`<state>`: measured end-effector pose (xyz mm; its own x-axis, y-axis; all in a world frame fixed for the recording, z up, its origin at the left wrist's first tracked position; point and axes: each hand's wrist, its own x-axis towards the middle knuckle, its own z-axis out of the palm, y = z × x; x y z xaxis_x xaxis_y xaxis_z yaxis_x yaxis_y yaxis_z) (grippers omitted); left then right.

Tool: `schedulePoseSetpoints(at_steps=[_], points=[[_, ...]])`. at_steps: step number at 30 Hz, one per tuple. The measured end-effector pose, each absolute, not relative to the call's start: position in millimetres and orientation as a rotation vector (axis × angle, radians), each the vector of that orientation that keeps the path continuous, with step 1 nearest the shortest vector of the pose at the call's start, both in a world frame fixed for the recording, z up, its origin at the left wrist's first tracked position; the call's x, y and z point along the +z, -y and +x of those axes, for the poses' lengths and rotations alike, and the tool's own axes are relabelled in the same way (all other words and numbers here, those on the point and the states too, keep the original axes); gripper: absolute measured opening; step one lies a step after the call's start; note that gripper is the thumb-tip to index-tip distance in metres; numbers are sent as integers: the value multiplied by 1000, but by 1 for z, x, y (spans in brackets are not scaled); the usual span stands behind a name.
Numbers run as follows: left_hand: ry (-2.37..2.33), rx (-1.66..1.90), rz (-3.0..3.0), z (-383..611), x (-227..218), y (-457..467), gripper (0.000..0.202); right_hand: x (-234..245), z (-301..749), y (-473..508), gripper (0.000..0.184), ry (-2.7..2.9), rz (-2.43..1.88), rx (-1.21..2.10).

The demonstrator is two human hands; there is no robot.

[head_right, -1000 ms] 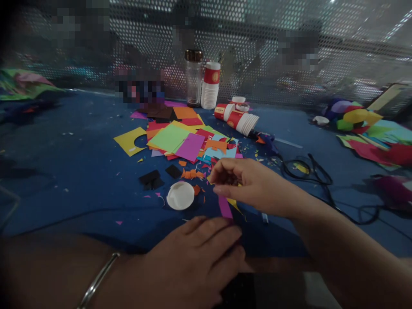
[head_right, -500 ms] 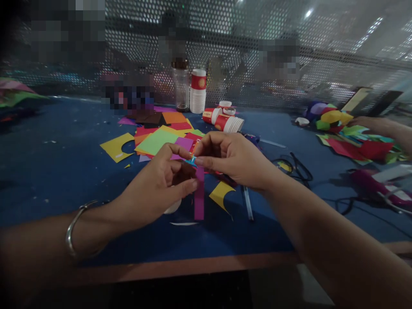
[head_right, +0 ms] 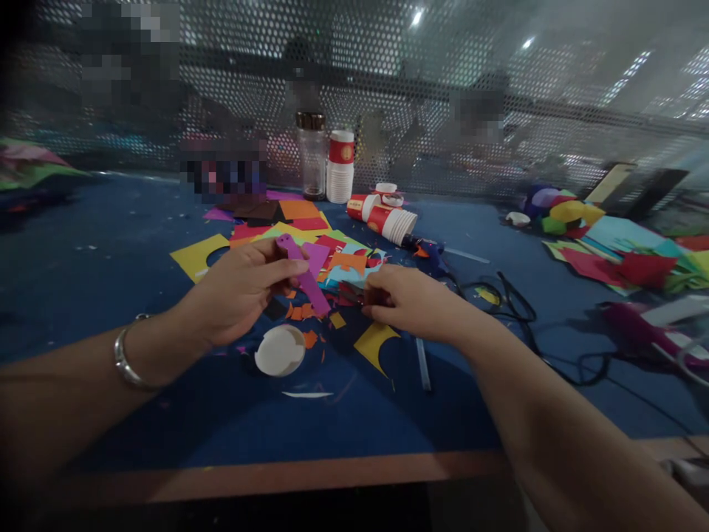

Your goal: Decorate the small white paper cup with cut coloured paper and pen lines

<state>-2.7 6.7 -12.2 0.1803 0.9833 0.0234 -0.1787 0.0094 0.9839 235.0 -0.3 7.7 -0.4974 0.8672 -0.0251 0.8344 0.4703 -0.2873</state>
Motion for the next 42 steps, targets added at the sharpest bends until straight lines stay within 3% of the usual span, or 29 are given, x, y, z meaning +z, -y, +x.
schedulePoseSetpoints(at_steps=[4,9,15,20,31,36,40,42], points=[[-911,1137,1086,-4,-11,-9,6,6,235,-2,6,2662,-1439,318],[-892,1133,1021,-7,-8,-8,12,6,237,-6,11,2523,-1425,357],[-926,1103,977,-13,-6,-5,4,8,229,-2,15,2018,-1593,726],[-913,1170,1035,-10,-9,-6,13,8,216,4,5,1548,-1475,1072],[-902,1183,958,1,-7,-3,18,-3,185,15,40,1396,-1220,1284],[-779,1130,885,0,-7,-2,12,-4,183,16,42,1365,-1126,1363],[-584,1010,929,-5,-10,-1,30,-2,184,17,43,1276,-1105,1422],[-538,981,993,-6,-13,-1,27,-2,185,17,41,1263,-1084,1459]])
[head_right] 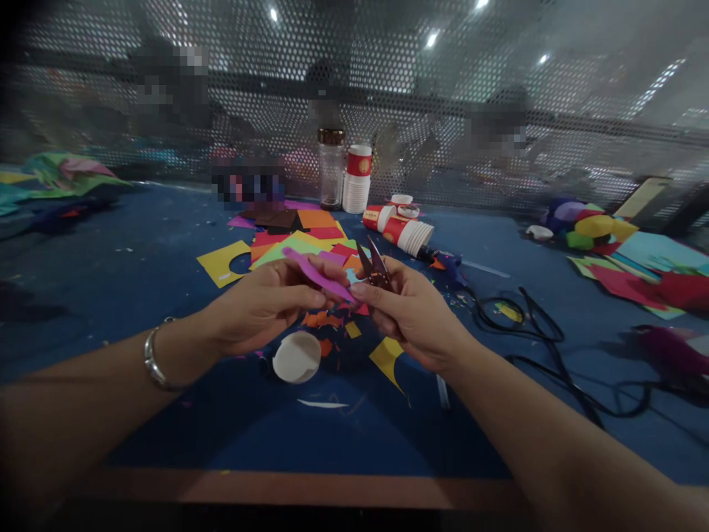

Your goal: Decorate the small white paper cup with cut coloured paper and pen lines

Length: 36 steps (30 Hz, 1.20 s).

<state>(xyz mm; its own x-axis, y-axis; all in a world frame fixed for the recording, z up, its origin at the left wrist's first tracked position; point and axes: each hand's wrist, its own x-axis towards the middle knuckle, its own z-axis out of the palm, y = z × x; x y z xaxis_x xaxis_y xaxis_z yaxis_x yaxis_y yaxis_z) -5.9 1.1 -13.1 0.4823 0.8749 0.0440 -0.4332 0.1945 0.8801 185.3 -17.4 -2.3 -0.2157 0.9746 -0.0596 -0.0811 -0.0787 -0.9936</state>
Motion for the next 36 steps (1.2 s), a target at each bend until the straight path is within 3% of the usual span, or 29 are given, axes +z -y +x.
schedulePoseSetpoints(at_steps=[6,13,22,36], points=[[-615,1030,1120,-7,-18,-5,22,-4,189,18,37,1348,-1052,1437],[-758,1164,1089,-14,-16,-13,10,-6,194,18,52,1465,-1167,1332],[-719,1122,793,-5,-15,-2,18,-8,186,20,57,1419,-1231,1389],[-660,1043,730,1,-17,4,16,-6,184,21,52,1357,-1199,1498]])
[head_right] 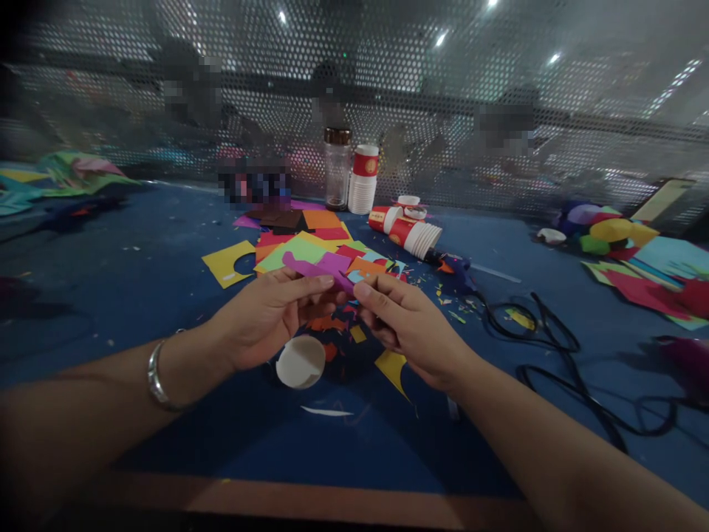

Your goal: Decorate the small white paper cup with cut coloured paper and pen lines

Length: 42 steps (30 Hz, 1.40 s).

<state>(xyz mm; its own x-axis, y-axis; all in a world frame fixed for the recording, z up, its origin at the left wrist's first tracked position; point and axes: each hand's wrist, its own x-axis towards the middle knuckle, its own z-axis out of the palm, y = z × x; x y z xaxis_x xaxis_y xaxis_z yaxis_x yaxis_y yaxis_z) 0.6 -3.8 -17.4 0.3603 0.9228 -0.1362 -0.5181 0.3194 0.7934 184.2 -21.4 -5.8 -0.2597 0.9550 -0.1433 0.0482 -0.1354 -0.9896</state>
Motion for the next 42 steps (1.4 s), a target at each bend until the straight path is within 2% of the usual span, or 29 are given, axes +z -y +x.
schedulePoseSetpoints(at_steps=[4,20,25,31,36,42], points=[[-662,1031,741,0,-18,5,7,-6,184,22,52,1347,-1170,1534],[-675,1018,728,0,-14,7,6,-5,183,24,56,1208,-1165,1513],[-630,1024,759,2,-16,8,15,-5,181,24,57,1222,-1170,1522],[-576,977,964,1,-19,6,18,-5,183,24,49,1265,-1119,1528],[-617,1040,923,2,-20,6,20,-3,182,22,55,1272,-1129,1497],[-664,915,875,0,-15,11,8,-6,182,19,51,1330,-1123,1383]])
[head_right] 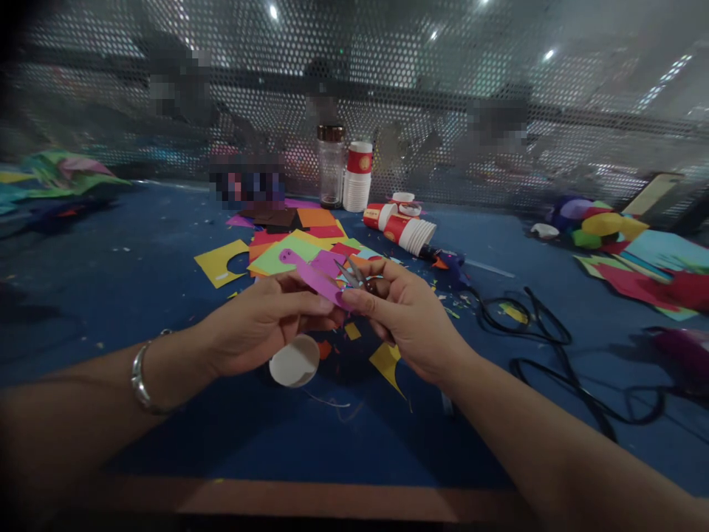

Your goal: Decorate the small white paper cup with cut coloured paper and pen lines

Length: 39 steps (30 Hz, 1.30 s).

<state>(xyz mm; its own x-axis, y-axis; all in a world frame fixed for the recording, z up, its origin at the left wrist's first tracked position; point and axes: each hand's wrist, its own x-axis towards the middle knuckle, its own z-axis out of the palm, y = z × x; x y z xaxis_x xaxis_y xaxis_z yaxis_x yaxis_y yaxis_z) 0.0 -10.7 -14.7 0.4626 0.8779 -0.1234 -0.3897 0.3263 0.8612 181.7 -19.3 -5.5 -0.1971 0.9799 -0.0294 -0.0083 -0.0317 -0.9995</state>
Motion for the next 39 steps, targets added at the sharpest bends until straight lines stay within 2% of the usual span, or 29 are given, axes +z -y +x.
schedulePoseSetpoints(at_steps=[9,20,30,35,39], points=[[-749,1065,871,-3,-19,3,11,-9,185,20,44,1424,-1144,1296],[-738,1142,853,-5,-16,1,7,-10,186,21,47,1520,-1161,1241],[-660,1089,921,-4,-19,2,19,-10,185,21,47,1504,-1154,1244],[-638,1078,896,-3,-20,3,18,-10,184,22,44,1500,-1097,1288],[-626,1076,885,-3,-21,3,10,-9,183,23,43,1479,-1053,1339]])
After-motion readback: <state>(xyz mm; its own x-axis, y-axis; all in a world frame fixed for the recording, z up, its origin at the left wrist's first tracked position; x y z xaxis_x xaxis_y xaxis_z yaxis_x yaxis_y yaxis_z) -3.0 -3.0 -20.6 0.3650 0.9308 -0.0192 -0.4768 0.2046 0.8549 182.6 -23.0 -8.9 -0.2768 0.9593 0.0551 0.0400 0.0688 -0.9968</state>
